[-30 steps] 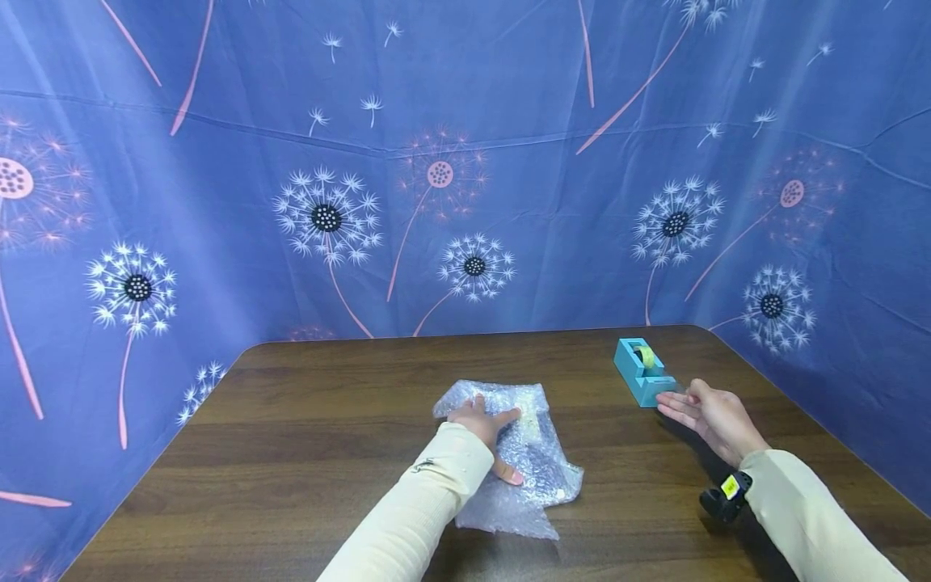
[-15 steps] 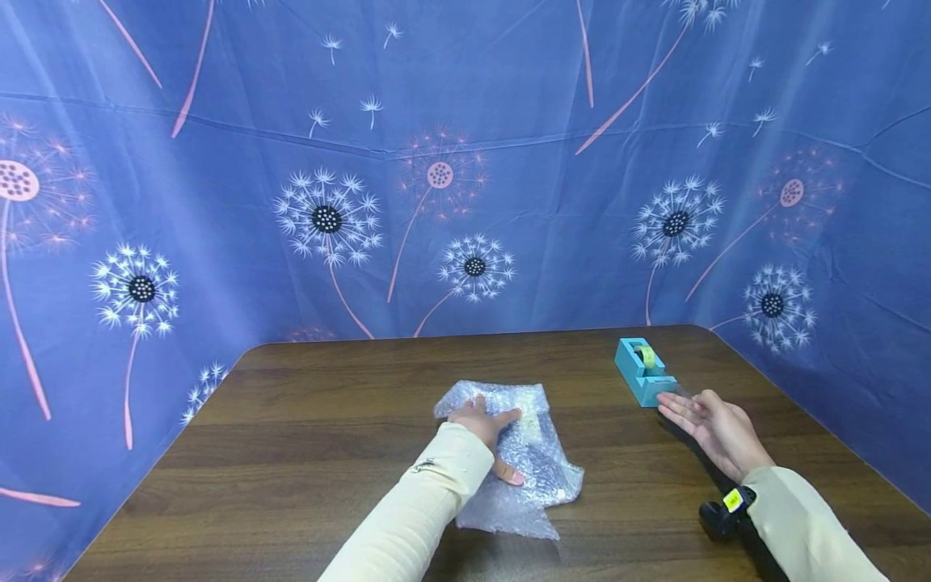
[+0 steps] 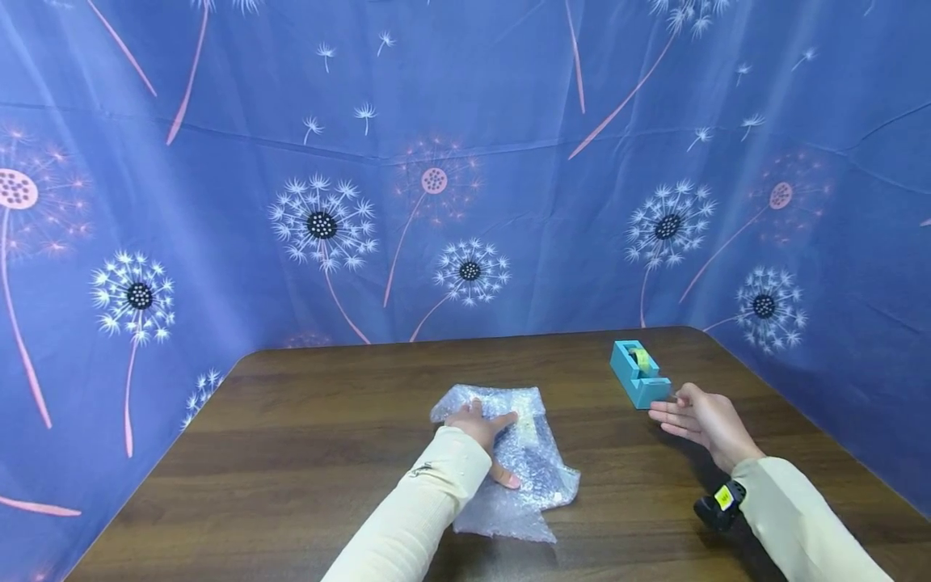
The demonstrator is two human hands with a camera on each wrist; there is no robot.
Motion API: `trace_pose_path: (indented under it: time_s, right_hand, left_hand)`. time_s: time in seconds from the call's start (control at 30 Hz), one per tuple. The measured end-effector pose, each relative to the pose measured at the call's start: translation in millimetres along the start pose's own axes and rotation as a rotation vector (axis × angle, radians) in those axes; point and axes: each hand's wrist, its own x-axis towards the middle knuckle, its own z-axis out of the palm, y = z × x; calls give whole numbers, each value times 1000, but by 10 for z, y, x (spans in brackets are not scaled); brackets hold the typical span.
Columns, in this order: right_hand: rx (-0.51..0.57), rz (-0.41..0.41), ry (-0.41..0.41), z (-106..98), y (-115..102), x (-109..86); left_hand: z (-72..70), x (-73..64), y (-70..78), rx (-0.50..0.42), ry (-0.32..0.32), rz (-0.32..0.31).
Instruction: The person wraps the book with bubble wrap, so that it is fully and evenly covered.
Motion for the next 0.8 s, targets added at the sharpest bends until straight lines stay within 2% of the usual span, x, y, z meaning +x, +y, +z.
trace_pose_path:
  time_s: [0.23, 0.43, 0.53, 0.8]
  right_hand:
    - [-85, 51, 71, -25, -26, -48]
    - [-176, 79, 99, -43, -42, -33]
    - [-210, 120, 90, -45, -35, -9]
    - [-149, 292, 21, -10, 6, 57]
  left_hand:
    - [-4, -6, 42, 7, -25, -4]
    - [11, 9, 46, 19, -16, -9]
    - [12, 17, 38, 25, -15, -3]
    - [45, 64, -6, 32, -18, 4]
